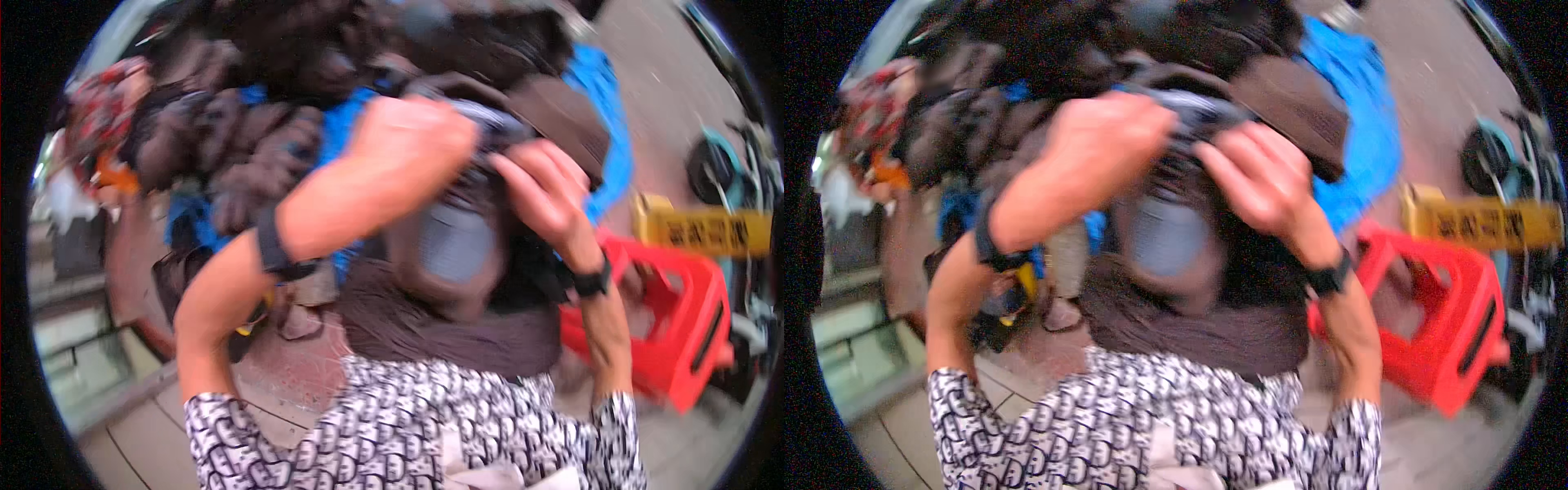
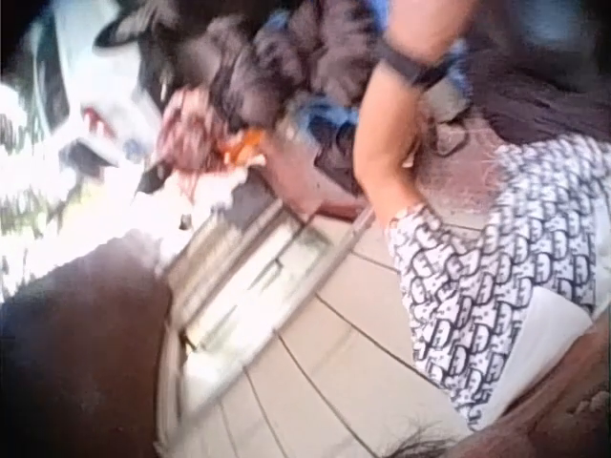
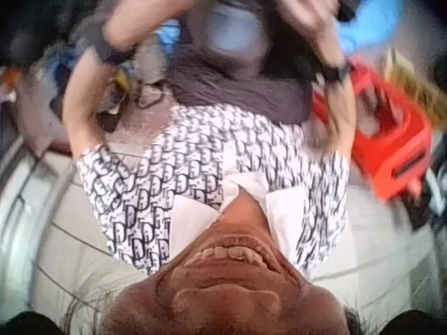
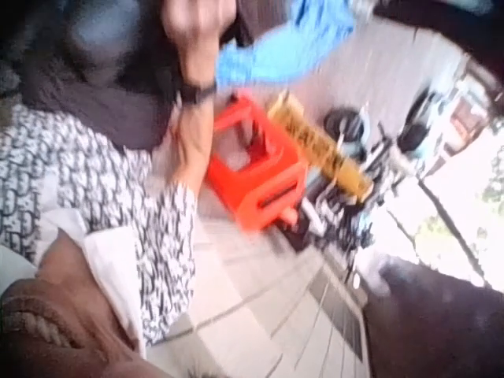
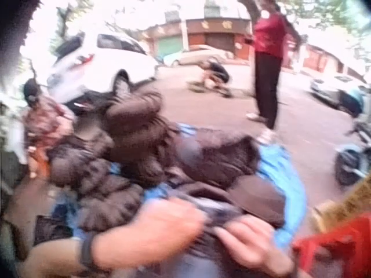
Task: Insert and thread laces through the eyelets of a shoe upper.
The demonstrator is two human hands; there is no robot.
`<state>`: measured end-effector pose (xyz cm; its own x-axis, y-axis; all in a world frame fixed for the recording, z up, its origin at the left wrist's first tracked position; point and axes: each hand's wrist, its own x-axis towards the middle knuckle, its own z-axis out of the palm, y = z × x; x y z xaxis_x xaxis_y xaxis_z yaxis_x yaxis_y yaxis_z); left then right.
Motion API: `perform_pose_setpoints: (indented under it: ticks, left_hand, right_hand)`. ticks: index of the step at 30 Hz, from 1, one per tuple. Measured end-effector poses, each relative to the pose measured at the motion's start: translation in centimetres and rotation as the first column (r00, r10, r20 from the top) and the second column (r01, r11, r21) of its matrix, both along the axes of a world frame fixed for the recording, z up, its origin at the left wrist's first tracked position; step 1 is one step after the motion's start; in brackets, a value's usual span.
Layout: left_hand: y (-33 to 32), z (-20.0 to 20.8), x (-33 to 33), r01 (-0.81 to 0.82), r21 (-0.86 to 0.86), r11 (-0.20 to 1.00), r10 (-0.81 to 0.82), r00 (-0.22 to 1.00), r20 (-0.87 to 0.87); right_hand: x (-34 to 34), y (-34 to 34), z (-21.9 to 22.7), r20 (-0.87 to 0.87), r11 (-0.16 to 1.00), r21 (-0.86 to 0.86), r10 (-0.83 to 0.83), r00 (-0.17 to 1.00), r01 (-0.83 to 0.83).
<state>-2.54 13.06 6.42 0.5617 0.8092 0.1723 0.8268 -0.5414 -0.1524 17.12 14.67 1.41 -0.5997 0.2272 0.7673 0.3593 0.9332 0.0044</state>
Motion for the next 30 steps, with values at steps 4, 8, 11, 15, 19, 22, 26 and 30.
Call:
perform_pose_setpoints:
  ticks: [4,8,11,15,19,22,26,30]
  left_hand:
    - [1.0,-0.4,0.7,0.113,-0.108,0.988,-0.086,0.971,0.225]
    - [0.0,-1.1,1.1,0.154,-0.094,0.984,-0.100,0.899,0.427]
    - [-0.3,-0.1,-0.2,0.099,-0.171,0.980,-0.027,0.925,0.378]
    - [1.0,-1.0,-3.1,-0.066,-0.190,0.980,0.119,0.952,0.282]
    - [0.6,-1.0,-6.9,-0.040,-0.166,0.985,0.115,0.872,0.476]
    - [-0.7,0.8,-7.0,0.002,-0.176,0.984,0.102,0.809,0.578]
    - [-1.3,-1.1,-4.9,0.031,-0.201,0.979,0.079,0.851,0.519]
    - [-1.8,-2.5,-3.1,0.013,-0.148,0.989,0.058,0.881,0.469]
  right_hand:
    - [0.5,-1.1,-0.1,0.020,0.999,-0.017,-0.039,0.999,0.039]
    - [1.3,-2.2,-1.1,-0.037,0.998,-0.063,0.006,0.999,-0.008]
    - [0.8,-2.0,-1.4,-0.089,0.997,-0.078,0.014,0.996,-0.021]
    - [1.5,-2.2,-1.6,-0.070,0.987,-0.154,-0.051,0.996,0.040]
    - [2.1,-2.2,-1.6,-0.203,0.949,-0.315,-0.103,0.974,0.034]
    - [2.8,-2.5,0.2,-0.133,0.915,-0.327,-0.293,0.947,0.237]
    - [2.6,-1.3,0.1,0.029,0.906,-0.111,-0.409,0.912,0.409]
    - [3.8,-1.3,0.0,0.191,0.903,-0.131,-0.382,0.904,0.409]
